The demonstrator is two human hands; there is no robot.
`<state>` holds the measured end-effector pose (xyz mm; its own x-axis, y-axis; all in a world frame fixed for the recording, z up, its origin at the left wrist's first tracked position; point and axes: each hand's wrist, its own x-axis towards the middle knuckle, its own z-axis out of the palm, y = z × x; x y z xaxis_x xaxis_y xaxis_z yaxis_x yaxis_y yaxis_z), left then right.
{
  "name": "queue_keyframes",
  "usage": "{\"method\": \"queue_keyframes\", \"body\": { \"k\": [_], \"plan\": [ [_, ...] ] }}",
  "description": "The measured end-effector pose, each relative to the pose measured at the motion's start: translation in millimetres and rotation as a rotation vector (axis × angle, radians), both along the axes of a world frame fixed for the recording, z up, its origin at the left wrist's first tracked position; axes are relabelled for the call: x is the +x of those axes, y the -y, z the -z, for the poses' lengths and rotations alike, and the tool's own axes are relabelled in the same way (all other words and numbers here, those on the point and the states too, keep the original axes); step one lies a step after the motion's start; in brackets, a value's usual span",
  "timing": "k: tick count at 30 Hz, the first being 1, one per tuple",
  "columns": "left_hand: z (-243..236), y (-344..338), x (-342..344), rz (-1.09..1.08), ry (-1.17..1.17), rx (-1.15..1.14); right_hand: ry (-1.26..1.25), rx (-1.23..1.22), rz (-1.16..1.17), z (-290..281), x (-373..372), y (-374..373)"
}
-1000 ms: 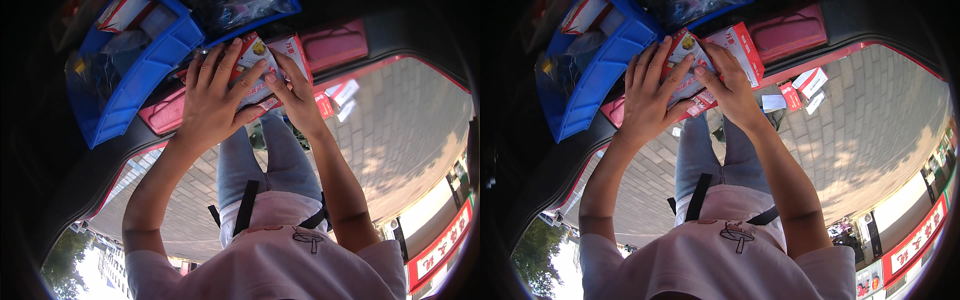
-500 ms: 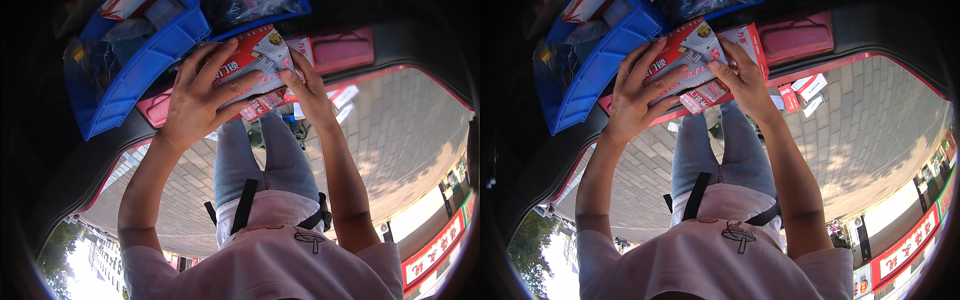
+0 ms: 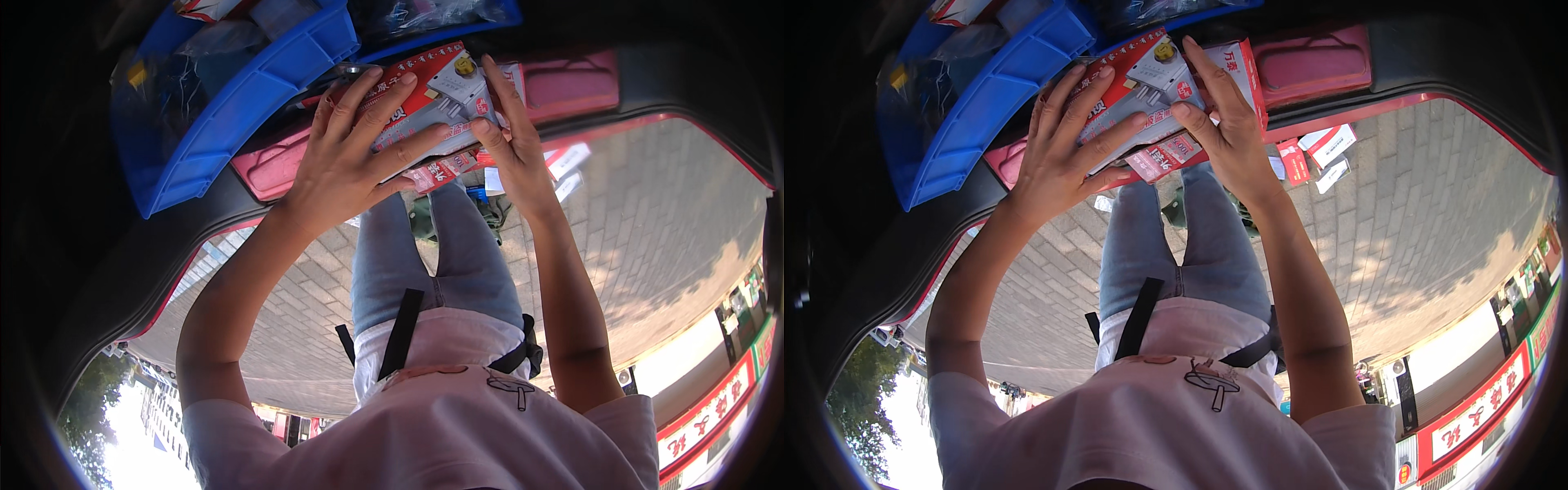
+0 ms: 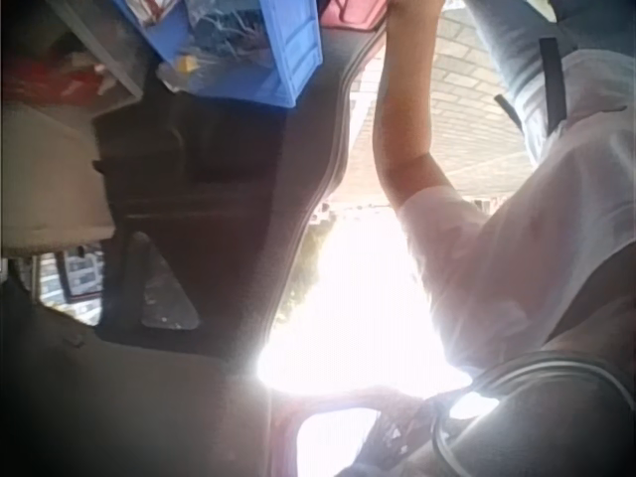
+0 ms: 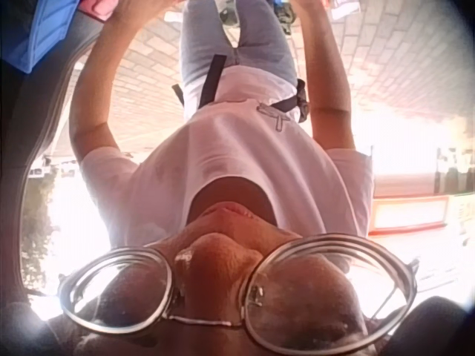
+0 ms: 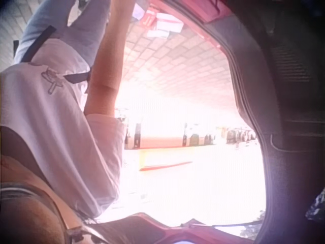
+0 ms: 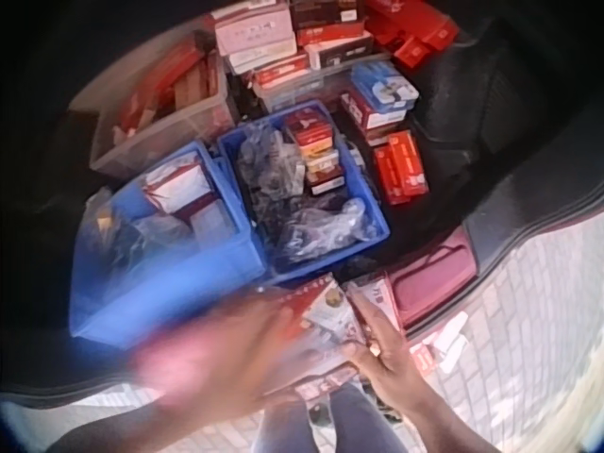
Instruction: The person organizes hardware items, primarily door locks and small boxes, inside the open trunk of a red car. They pick up items from the trunk floor and blue plastic bins, inspect them, and place them into the bins.
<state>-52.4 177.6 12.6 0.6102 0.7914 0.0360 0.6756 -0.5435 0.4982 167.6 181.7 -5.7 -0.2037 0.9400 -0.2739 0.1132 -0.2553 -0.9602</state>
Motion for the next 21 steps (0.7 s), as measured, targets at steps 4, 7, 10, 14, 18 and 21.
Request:
{"method": "queue_keyframes", "body": {
  "k": [4,7,10,14,18,21],
  "plan": [
    [4.3,4.0,-3.5,-0.017,0.035,0.040,0.300,0.369,-0.219,0.5,5.6,-8.1],
    [8.4,4.1,-7.2,-0.018,0.080,0.040,0.458,0.512,-0.370,-10.5,-4.6,-10.2],
    [18.9,9.0,-10.2,-0.021,0.066,0.109,0.624,0.667,-0.407,-0.7,-3.5,-9.5],
    [13.4,9.7,-15.4,-0.019,-0.018,0.103,0.777,0.788,-0.458,5.1,-6.7,-12.4],
    [-12.8,9.9,-17.0,-0.023,-0.059,-0.074,0.811,0.734,-0.480,-4.4,-10.5,-5.8],
    [-19.7,0.3,-19.3,-0.099,-0.018,-0.131,0.787,0.727,-0.490,-8.0,-9.5,-6.8]
  ]
}}
